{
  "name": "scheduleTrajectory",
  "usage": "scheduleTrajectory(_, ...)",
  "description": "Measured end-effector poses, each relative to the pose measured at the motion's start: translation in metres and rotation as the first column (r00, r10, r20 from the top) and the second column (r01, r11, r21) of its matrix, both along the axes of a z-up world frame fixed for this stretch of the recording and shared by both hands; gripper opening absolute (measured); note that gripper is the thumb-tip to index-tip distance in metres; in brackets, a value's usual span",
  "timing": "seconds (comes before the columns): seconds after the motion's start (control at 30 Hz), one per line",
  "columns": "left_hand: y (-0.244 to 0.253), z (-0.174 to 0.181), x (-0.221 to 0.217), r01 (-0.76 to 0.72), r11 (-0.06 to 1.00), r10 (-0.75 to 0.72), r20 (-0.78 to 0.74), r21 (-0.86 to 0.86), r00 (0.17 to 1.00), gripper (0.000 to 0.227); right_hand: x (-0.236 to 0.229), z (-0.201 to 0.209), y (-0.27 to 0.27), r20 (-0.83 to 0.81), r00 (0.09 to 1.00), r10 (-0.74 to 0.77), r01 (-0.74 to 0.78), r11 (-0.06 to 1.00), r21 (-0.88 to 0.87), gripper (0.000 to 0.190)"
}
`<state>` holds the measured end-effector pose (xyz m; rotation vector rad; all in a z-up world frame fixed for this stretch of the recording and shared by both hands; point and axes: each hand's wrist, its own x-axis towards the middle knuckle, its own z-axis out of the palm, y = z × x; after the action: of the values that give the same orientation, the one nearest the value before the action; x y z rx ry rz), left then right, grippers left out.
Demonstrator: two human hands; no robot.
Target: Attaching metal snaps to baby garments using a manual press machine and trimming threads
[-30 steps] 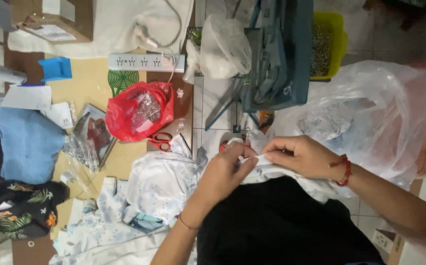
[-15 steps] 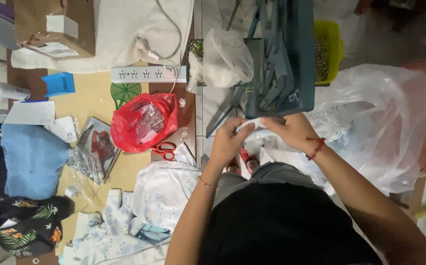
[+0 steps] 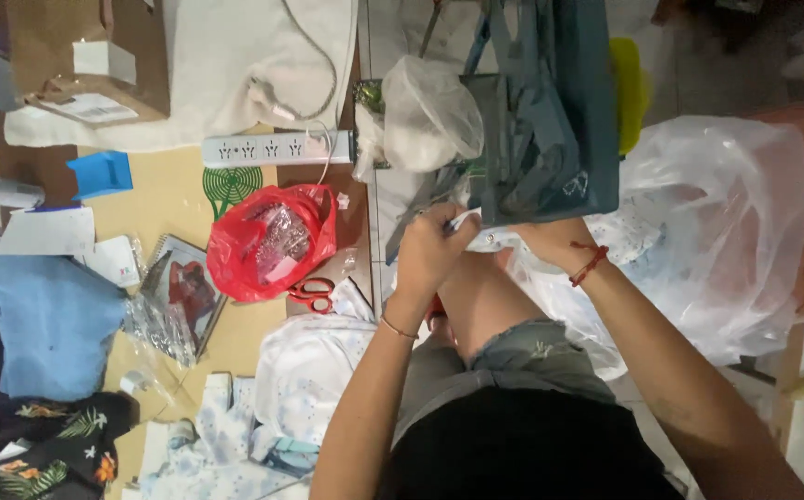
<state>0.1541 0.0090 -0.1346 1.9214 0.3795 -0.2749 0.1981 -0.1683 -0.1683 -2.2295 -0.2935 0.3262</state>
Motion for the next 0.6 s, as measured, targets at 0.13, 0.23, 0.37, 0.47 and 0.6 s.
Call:
scheduleTrajectory(0.13,0.002,0.007,0.001,0.055,0.996,-0.055,-0.006,0.073,0.998,0.028,0.001,0.003,-0.001,0.037,0.999,0.003,-0.003,1.000,0.013,0.032)
scheduleTrajectory(0.23,0.005,0.010,-0.001,0.077,0.997,-0.077,-0.013,0.031,0.997,0.029,0.004,0.002,0.001,0.040,0.999,-0.004,0.004,1.000,0.007,0.033)
scheduleTrajectory(0.37,0.008,-0.002,0.002,0.072,0.997,-0.072,0.048,-0.004,0.996,0.029,0.002,0.006,0.005,0.054,0.999,0.003,-0.003,1.000,-0.001,0.033)
scheduleTrajectory(0.47,0.011,0.003,0.005,0.093,0.996,-0.093,-0.083,-0.010,0.992,0.027,0.005,0.014,0.007,0.104,0.994,0.014,-0.015,1.000,0.003,0.034)
scheduleTrajectory(0.6,0.010,0.002,0.006,0.141,0.990,-0.140,-0.126,0.000,0.982,0.028,0.006,0.017,0.007,0.106,0.994,0.034,-0.034,0.999,0.000,0.035)
